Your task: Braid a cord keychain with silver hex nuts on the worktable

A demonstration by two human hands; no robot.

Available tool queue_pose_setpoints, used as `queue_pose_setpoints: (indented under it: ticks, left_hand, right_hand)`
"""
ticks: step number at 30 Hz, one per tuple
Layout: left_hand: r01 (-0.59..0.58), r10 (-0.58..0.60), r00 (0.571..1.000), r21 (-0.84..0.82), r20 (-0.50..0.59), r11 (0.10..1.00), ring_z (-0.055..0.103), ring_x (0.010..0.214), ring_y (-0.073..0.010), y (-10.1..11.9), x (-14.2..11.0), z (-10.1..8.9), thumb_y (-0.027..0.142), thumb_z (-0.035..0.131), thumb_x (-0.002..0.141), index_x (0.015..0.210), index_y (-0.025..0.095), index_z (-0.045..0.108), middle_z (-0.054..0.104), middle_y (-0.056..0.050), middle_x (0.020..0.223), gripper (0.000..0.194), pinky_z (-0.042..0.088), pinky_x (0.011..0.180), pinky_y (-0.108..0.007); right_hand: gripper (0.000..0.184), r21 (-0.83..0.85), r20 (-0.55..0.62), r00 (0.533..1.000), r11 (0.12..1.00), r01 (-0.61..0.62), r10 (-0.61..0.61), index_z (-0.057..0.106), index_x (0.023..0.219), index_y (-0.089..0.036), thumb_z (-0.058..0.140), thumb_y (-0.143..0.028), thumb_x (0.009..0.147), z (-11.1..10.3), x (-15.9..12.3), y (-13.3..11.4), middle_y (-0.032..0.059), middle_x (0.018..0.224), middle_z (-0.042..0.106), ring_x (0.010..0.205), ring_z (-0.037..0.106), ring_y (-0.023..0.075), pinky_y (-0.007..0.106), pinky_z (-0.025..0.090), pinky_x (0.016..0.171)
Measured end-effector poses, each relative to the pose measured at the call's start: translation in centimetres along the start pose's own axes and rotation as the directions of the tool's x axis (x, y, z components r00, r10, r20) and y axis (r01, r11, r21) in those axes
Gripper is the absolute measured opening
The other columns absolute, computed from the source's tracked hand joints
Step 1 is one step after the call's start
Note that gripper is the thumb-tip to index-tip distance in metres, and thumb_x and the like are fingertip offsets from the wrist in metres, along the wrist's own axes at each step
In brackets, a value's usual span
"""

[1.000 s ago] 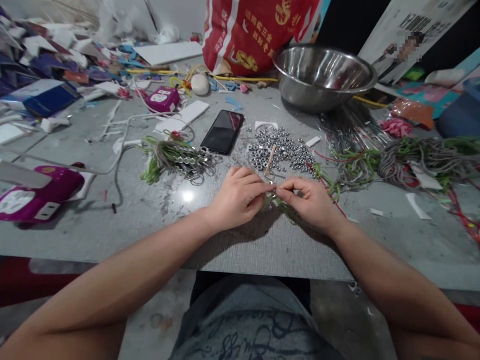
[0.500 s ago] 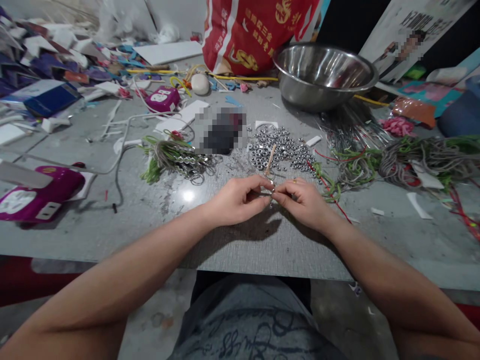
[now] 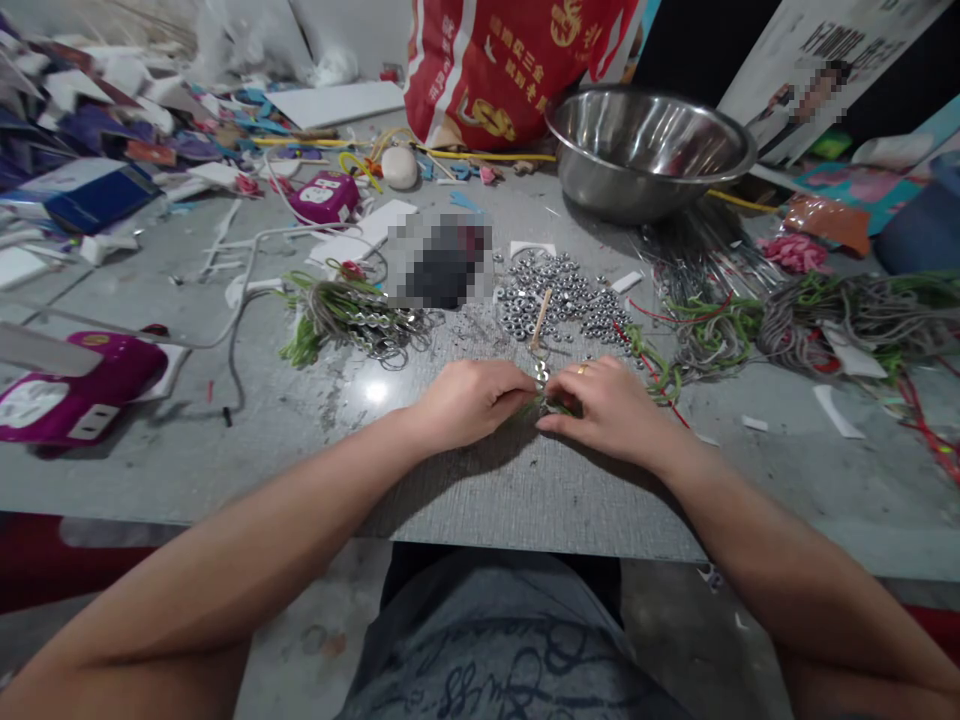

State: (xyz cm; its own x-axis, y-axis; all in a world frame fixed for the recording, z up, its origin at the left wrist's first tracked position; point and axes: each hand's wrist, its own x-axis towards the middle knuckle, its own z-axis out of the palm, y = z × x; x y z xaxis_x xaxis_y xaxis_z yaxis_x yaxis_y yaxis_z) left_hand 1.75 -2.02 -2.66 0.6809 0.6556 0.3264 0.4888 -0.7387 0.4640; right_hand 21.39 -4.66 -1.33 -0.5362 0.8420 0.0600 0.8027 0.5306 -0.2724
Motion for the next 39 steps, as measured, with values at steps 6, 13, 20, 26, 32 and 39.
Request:
queue_pose_setpoints:
  ticks: [6, 13, 20, 26, 32, 39]
  left_hand:
    - [0.015, -0.016, 0.997, 0.02, 0.072, 1.0, 0.062, 0.064, -0.0101, -0.1, 0.0, -0.1, 0.017, 0.048, 0.082, 0.085, 0.018, 0.068, 0.07, 0.0, 0.075, 0.02, 0.043, 0.057, -0.019]
    - [0.06, -0.064, 0.99, 0.032, 0.122, 0.998, 0.062, 0.063, -0.011, -0.1, 0.0, -0.2, 0.018, 0.049, 0.081, 0.084, 0.018, 0.067, 0.07, 0.0, 0.074, 0.018, 0.043, 0.057, -0.02]
    - [0.079, -0.088, 0.986, 0.073, 0.14, 0.994, 0.063, 0.063, -0.0124, 0.3, 0.2, -0.2, 0.018, 0.049, 0.081, 0.083, 0.018, 0.068, 0.07, -0.001, 0.075, 0.018, 0.043, 0.056, -0.021]
    - [0.064, -0.076, 0.985, 0.078, 0.156, 0.995, 0.065, 0.068, -0.0134, 0.4, 0.2, 0.0, 0.022, 0.048, 0.083, 0.084, 0.018, 0.067, 0.071, -0.001, 0.078, 0.02, 0.045, 0.058, -0.022]
    - [0.046, -0.052, 0.993, 0.061, 0.104, 0.997, 0.064, 0.065, -0.0121, 0.3, 0.1, 0.3, 0.022, 0.048, 0.084, 0.081, 0.018, 0.066, 0.07, -0.001, 0.075, 0.019, 0.044, 0.056, -0.02]
    - [0.092, -0.093, 0.996, 0.015, 0.006, 0.996, 0.064, 0.064, -0.0116, 0.2, -0.1, 0.8, 0.023, 0.05, 0.084, 0.082, 0.017, 0.067, 0.07, -0.002, 0.076, 0.018, 0.045, 0.056, -0.021]
  right_hand:
    - [0.014, -0.013, 0.057, 0.998, 1.0, 0.01, -0.009, 0.061, 0.082, -0.018, 0.06, -0.032, 0.08, 0.4, 0.1, 0.0, 0.0018, 0.071, 0.063, 0.072, 0.056, 0.0175, 0.031, 0.029, 0.068]
    - [0.014, 0.084, 0.029, 0.999, 0.996, -0.023, 0.021, 0.061, 0.085, -0.018, 0.062, -0.031, 0.078, -0.5, 0.1, 0.4, 0.0015, 0.073, 0.064, 0.07, 0.055, 0.0171, 0.032, 0.032, 0.071]
    - [0.014, 0.127, 0.02, 1.0, 0.992, -0.02, 0.018, 0.06, 0.083, -0.019, 0.062, -0.031, 0.078, -0.4, 0.2, 0.2, 0.0012, 0.073, 0.064, 0.069, 0.054, 0.0162, 0.031, 0.033, 0.071]
    - [0.013, 0.159, 0.005, 0.999, 0.987, -0.033, 0.033, 0.061, 0.082, -0.019, 0.062, -0.031, 0.077, -0.3, 0.2, 0.1, 0.0009, 0.072, 0.064, 0.069, 0.054, 0.0158, 0.031, 0.033, 0.071]
    - [0.011, 0.218, -0.032, 0.999, 0.975, -0.034, 0.042, 0.066, 0.086, -0.021, 0.061, -0.027, 0.079, -0.2, 0.0, -0.2, 0.0008, 0.073, 0.068, 0.069, 0.054, 0.0158, 0.03, 0.035, 0.069]
    - [0.023, 0.374, -0.037, 0.993, 0.923, -0.094, 0.116, 0.069, 0.1, -0.022, 0.055, -0.024, 0.082, 0.2, -0.1, -0.2, 0.0034, 0.086, 0.072, 0.075, 0.061, 0.0193, 0.034, 0.043, 0.072]
